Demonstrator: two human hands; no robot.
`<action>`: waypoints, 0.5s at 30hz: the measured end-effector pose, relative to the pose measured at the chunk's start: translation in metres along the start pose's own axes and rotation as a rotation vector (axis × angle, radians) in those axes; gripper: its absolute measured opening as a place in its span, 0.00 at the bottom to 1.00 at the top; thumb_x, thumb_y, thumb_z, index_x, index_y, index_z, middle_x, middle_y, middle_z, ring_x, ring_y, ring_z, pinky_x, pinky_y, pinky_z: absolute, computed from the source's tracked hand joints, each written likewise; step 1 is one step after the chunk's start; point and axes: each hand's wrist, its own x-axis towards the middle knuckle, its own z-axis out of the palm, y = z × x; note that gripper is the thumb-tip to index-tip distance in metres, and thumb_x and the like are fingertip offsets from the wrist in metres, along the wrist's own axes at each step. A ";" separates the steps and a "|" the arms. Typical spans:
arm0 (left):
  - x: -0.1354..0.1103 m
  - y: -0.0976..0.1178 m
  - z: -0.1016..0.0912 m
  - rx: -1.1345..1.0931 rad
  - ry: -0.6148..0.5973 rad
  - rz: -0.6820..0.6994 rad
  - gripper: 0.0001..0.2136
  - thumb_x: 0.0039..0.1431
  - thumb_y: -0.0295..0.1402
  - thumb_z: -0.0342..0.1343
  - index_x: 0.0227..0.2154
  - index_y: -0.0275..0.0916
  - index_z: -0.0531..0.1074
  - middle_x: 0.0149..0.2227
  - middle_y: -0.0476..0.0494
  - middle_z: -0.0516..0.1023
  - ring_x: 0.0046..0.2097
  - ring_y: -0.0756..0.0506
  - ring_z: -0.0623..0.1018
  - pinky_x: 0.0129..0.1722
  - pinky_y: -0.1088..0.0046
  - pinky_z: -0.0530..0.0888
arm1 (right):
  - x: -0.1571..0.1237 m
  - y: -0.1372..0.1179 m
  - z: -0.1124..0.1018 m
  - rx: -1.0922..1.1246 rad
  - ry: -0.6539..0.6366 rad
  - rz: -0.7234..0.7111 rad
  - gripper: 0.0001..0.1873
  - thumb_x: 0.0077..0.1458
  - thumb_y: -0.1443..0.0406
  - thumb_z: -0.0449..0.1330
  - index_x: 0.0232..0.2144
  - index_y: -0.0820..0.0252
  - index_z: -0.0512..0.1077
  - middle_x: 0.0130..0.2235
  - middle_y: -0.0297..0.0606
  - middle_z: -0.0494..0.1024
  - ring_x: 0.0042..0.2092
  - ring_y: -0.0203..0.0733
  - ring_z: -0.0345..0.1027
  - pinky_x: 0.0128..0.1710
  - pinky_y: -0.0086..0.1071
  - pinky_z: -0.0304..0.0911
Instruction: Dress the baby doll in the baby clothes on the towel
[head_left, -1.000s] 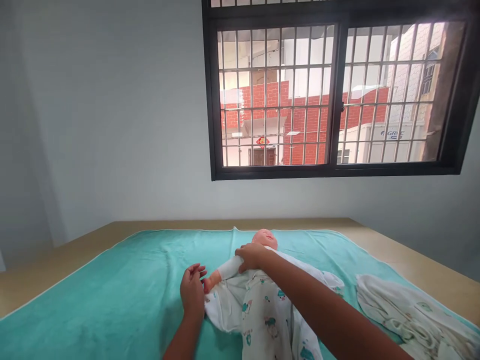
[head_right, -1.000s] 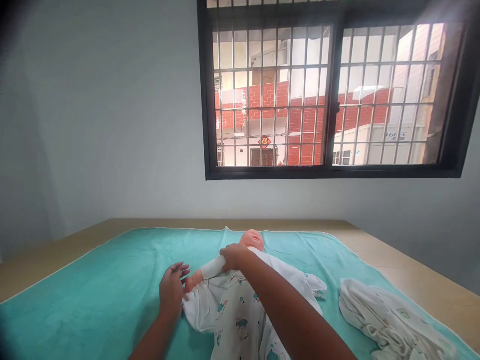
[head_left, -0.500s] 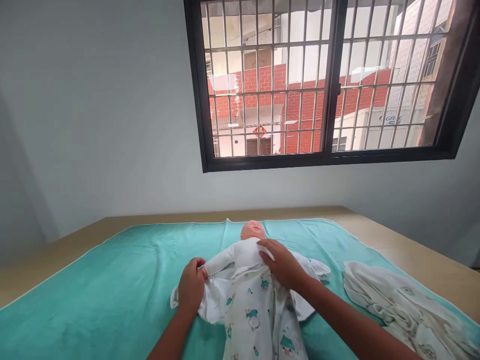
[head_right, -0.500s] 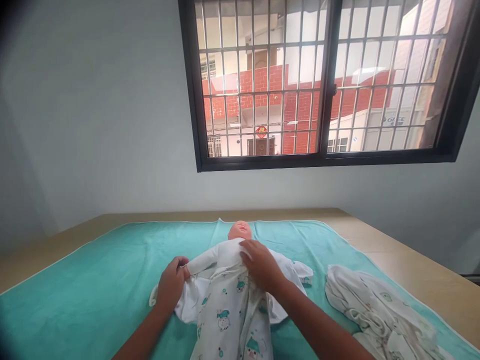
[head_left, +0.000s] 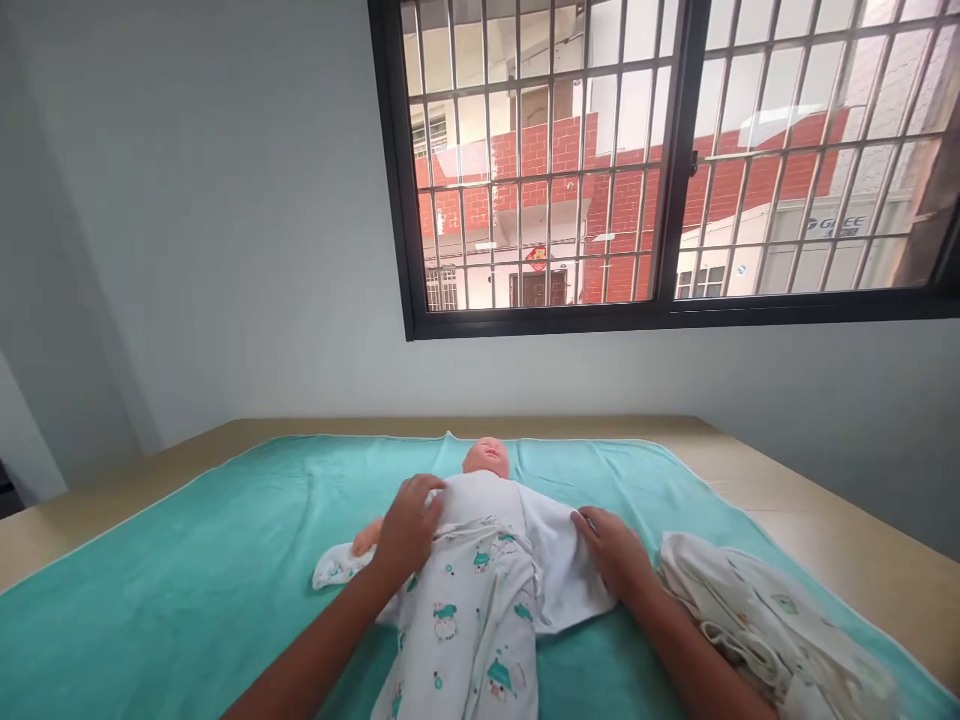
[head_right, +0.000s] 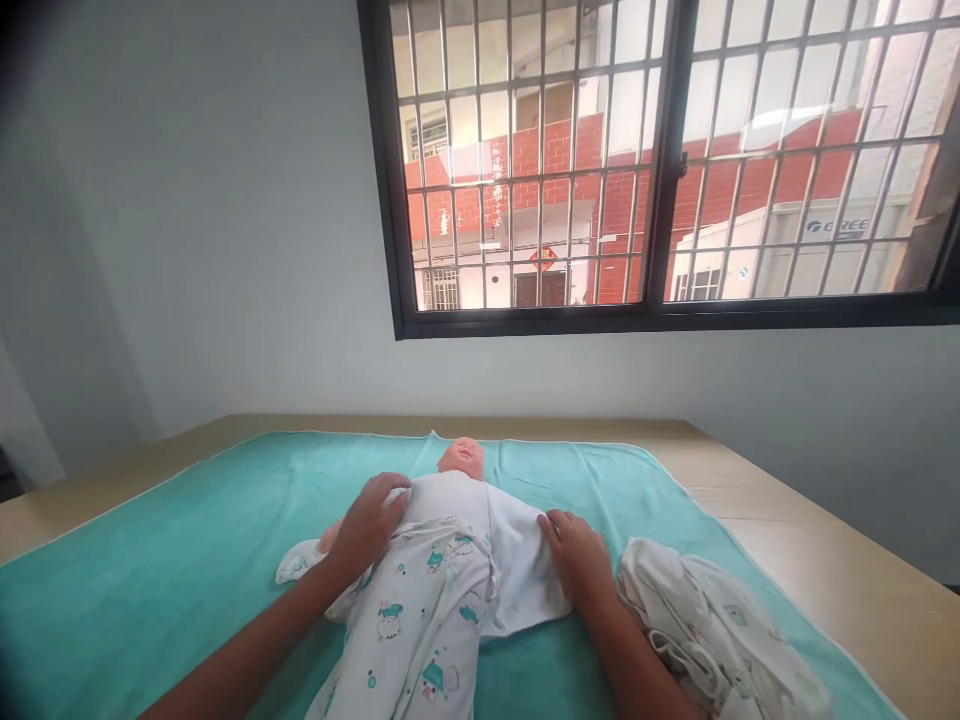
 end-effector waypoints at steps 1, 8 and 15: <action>0.010 0.022 0.004 0.078 -0.112 0.069 0.16 0.65 0.35 0.39 0.45 0.41 0.71 0.49 0.42 0.75 0.53 0.44 0.71 0.55 0.66 0.67 | -0.001 -0.001 -0.001 -0.013 -0.002 0.000 0.20 0.66 0.55 0.43 0.42 0.52 0.72 0.44 0.37 0.78 0.50 0.47 0.68 0.49 0.36 0.56; 0.066 0.110 0.066 0.344 -0.601 0.245 0.13 0.49 0.38 0.59 0.38 0.38 0.77 0.46 0.35 0.78 0.50 0.36 0.75 0.54 0.57 0.66 | -0.003 -0.002 -0.006 -0.063 0.024 0.065 0.21 0.68 0.59 0.38 0.39 0.55 0.71 0.42 0.40 0.78 0.46 0.45 0.70 0.42 0.33 0.56; 0.075 0.116 0.091 0.467 -0.701 0.164 0.32 0.38 0.42 0.69 0.49 0.38 0.72 0.51 0.29 0.75 0.54 0.32 0.72 0.55 0.50 0.63 | 0.001 0.003 -0.002 -0.080 0.052 0.131 0.21 0.69 0.60 0.37 0.36 0.56 0.68 0.39 0.41 0.78 0.42 0.45 0.72 0.37 0.33 0.55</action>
